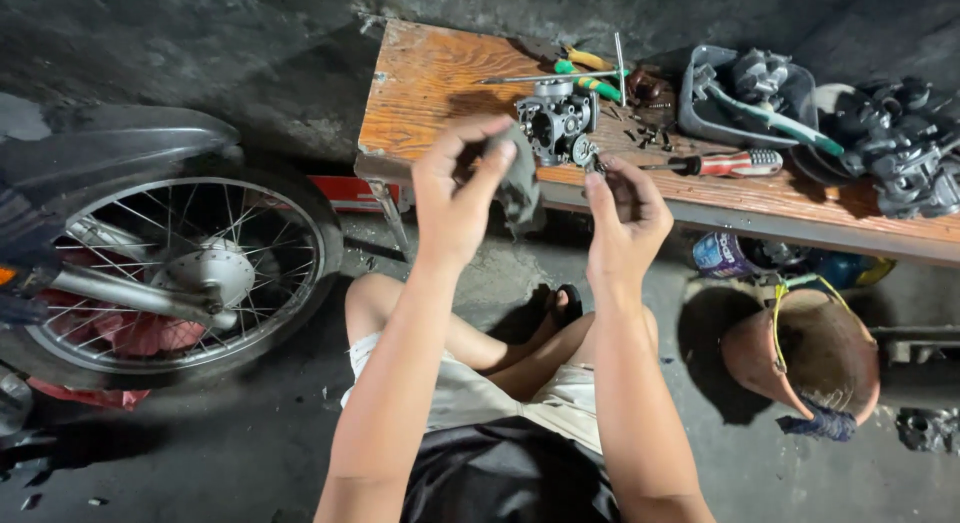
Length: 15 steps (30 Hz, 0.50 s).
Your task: The person cleans a disassembled carburetor on a wooden workbench. They wipe small metal components with a cloth, scrub parts using a toothbrush, and reassemble the carburetor by inserting and tightening screws.
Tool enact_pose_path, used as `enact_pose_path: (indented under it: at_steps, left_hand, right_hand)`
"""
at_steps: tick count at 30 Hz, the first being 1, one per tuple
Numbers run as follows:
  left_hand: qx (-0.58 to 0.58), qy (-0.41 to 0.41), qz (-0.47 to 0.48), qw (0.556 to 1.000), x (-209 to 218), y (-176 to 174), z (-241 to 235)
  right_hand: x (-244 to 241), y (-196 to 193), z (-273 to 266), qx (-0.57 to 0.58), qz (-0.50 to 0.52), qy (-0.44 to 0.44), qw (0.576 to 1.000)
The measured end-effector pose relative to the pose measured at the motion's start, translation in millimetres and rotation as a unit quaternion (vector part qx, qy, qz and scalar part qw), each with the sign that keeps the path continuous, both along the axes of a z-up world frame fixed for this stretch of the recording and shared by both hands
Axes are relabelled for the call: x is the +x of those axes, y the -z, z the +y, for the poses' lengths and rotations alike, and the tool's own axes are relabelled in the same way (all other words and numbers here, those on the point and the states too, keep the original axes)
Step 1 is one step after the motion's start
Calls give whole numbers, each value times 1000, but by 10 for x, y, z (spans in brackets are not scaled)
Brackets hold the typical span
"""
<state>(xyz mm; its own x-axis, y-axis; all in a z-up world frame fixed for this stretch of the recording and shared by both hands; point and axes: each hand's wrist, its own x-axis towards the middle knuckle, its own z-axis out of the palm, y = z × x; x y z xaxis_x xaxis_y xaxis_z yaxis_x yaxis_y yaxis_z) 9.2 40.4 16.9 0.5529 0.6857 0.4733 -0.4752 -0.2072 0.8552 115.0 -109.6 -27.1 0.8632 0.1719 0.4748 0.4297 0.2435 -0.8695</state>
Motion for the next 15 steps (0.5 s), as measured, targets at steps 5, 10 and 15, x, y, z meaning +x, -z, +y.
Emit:
enact_pose_path:
  at_steps: [5, 10, 15]
  left_hand:
    - [61, -81, -11, 995, 225, -342, 250]
    - [119, -90, -70, 986, 562, -482, 493]
    - [179, 16, -41, 983, 1084, -60, 757]
  right_hand:
    - [108, -138, -32, -14, 60, 6, 998]
    - [268, -131, -7, -44, 17, 12, 999]
    - [429, -105, 77, -38, -41, 6, 998]
